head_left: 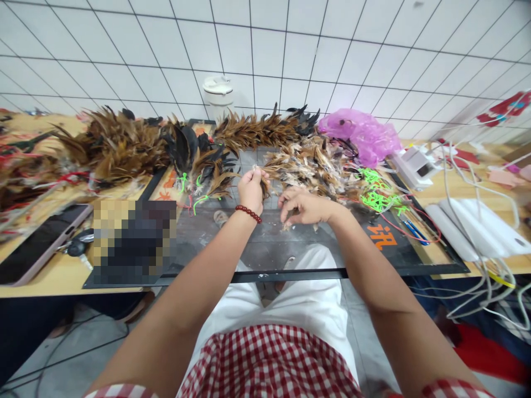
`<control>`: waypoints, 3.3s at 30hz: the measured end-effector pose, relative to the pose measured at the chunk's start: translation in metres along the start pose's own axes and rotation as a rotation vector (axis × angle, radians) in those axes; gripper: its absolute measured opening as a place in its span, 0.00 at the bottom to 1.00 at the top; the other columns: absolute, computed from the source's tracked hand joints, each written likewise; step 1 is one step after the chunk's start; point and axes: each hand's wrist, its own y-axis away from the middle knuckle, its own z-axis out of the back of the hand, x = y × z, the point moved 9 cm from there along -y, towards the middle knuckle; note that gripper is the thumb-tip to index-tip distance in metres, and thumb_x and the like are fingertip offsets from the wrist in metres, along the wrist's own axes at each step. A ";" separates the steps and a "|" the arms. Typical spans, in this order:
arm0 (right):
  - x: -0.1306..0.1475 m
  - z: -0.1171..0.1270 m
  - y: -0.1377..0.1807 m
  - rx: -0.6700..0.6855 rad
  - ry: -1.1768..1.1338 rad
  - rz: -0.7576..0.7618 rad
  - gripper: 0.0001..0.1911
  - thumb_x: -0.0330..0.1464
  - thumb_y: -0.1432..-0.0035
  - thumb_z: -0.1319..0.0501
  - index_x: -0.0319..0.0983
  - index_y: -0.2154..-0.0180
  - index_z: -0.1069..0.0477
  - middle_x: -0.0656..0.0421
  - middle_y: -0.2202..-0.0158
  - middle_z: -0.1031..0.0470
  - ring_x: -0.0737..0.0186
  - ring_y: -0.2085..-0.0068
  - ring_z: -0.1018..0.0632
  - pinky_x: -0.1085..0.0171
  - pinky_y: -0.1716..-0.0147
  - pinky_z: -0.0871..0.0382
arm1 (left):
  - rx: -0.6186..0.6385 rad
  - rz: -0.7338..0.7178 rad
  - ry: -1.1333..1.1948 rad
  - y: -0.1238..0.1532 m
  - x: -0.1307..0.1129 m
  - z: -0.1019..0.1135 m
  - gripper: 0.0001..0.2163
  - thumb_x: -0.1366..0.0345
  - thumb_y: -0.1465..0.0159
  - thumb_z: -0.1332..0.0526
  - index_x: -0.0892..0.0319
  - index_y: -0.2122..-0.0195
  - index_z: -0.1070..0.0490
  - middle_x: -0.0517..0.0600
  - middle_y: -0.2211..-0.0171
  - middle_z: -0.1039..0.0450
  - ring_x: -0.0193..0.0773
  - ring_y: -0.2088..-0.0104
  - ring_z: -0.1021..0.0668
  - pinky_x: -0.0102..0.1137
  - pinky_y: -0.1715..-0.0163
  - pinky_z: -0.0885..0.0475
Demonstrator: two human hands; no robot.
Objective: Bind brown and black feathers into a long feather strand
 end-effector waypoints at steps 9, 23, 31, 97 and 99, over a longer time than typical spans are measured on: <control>-0.047 0.037 0.008 -0.597 -0.575 -0.294 0.07 0.35 0.48 0.36 0.40 0.68 0.23 0.61 0.70 0.22 0.65 0.69 0.25 0.62 0.63 0.30 | 0.084 -0.032 -0.082 0.008 -0.003 -0.013 0.12 0.63 0.39 0.36 0.60 0.78 0.30 0.45 0.78 0.28 0.27 0.79 0.29 0.22 0.77 0.35; -0.065 0.033 0.020 -0.945 -1.079 -0.395 0.23 0.40 0.68 0.23 0.41 0.71 0.31 0.64 0.75 0.22 0.65 0.70 0.20 0.64 0.65 0.25 | 0.334 -0.121 -0.139 0.028 -0.011 -0.039 0.05 0.66 0.44 0.32 0.59 0.75 0.22 0.48 0.73 0.22 0.34 0.68 0.23 0.30 0.59 0.28; -0.061 0.034 0.018 -0.944 -1.089 -0.406 0.26 0.43 0.72 0.22 0.42 0.73 0.33 0.65 0.79 0.23 0.66 0.73 0.21 0.64 0.67 0.25 | 0.409 -0.094 -0.103 0.026 0.001 -0.043 0.07 0.62 0.45 0.30 0.59 0.75 0.22 0.48 0.73 0.22 0.34 0.68 0.23 0.29 0.61 0.28; -0.042 0.049 0.018 -0.860 -0.571 -0.181 0.28 0.48 0.45 0.36 0.48 0.44 0.30 0.56 0.49 0.25 0.58 0.56 0.23 0.55 0.51 0.27 | 0.517 0.024 -0.125 0.043 -0.001 -0.058 0.13 0.58 0.39 0.35 0.60 0.74 0.35 0.40 0.83 0.45 0.25 0.82 0.43 0.24 0.81 0.47; -0.046 0.048 0.017 -0.872 -0.657 -0.186 0.28 0.49 0.47 0.34 0.47 0.46 0.29 0.56 0.52 0.24 0.60 0.58 0.23 0.57 0.54 0.26 | 0.591 0.037 -0.139 0.047 0.001 -0.062 0.12 0.58 0.39 0.35 0.60 0.73 0.33 0.41 0.82 0.43 0.25 0.82 0.42 0.25 0.81 0.47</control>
